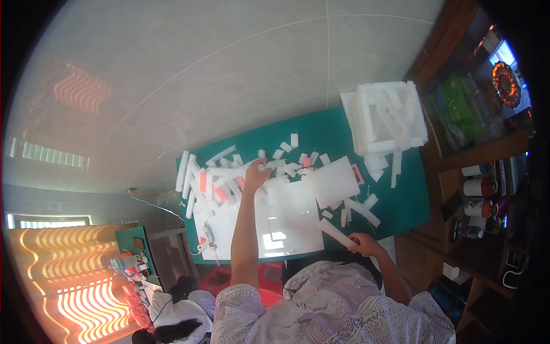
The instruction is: Assemble foam pieces into a specific structure using a hot glue gun.
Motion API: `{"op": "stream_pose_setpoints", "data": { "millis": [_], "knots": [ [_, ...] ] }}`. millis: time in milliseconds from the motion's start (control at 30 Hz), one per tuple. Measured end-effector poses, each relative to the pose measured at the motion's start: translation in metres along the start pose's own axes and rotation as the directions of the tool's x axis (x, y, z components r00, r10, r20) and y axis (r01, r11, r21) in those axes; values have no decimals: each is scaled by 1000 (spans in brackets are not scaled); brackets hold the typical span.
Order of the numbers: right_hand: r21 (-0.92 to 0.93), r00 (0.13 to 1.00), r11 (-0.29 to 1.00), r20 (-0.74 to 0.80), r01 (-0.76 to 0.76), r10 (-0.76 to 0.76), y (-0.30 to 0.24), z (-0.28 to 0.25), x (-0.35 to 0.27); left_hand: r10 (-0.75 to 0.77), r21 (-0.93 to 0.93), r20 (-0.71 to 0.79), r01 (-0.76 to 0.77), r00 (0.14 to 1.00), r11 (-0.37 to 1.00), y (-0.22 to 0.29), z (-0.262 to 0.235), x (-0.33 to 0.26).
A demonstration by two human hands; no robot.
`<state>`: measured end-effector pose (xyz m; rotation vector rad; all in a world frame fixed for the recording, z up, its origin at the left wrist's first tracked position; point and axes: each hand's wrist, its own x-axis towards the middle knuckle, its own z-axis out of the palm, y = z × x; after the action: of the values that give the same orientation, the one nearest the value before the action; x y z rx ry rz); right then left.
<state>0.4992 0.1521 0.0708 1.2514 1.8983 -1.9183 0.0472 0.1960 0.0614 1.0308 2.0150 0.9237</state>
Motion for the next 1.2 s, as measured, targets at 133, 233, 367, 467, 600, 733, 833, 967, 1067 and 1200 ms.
{"op": "stream_pose_setpoints", "data": {
  "millis": [133,233,367,467,600,733,833,967,1067,1200],
  "knots": [
    [-26,1000,1000,20,-5,5,8,-4,7,113,134,5,-113,994,985,-46,-17,1],
    [-51,999,998,40,-29,31,11,-7,13,222,134,49,-227,974,965,-49,-11,-3],
    [-65,998,997,42,-38,40,4,-11,15,67,131,75,-76,995,988,-25,11,-4],
    [-67,997,997,61,-34,39,-4,-12,10,150,362,29,-150,988,920,-32,28,5],
    [-73,997,996,53,-46,50,-8,-14,4,74,471,-22,-55,997,880,-37,51,12],
    [-59,999,997,24,-46,47,-4,-17,0,115,536,-69,-60,991,842,-39,75,5],
    [-100,1000,995,22,-17,19,-1,-19,2,129,544,-130,-38,983,838,-36,83,6],
    [-60,998,996,27,-60,62,-17,-22,3,130,155,-161,-105,978,982,-35,69,4],
    [-43,997,997,49,-63,65,-29,-18,11,198,34,-206,-195,958,980,-32,54,-7],
    [-61,997,997,72,38,-34,-27,-9,26,-10,-286,-133,-29,991,958,-2,42,-27]
  ]
}}
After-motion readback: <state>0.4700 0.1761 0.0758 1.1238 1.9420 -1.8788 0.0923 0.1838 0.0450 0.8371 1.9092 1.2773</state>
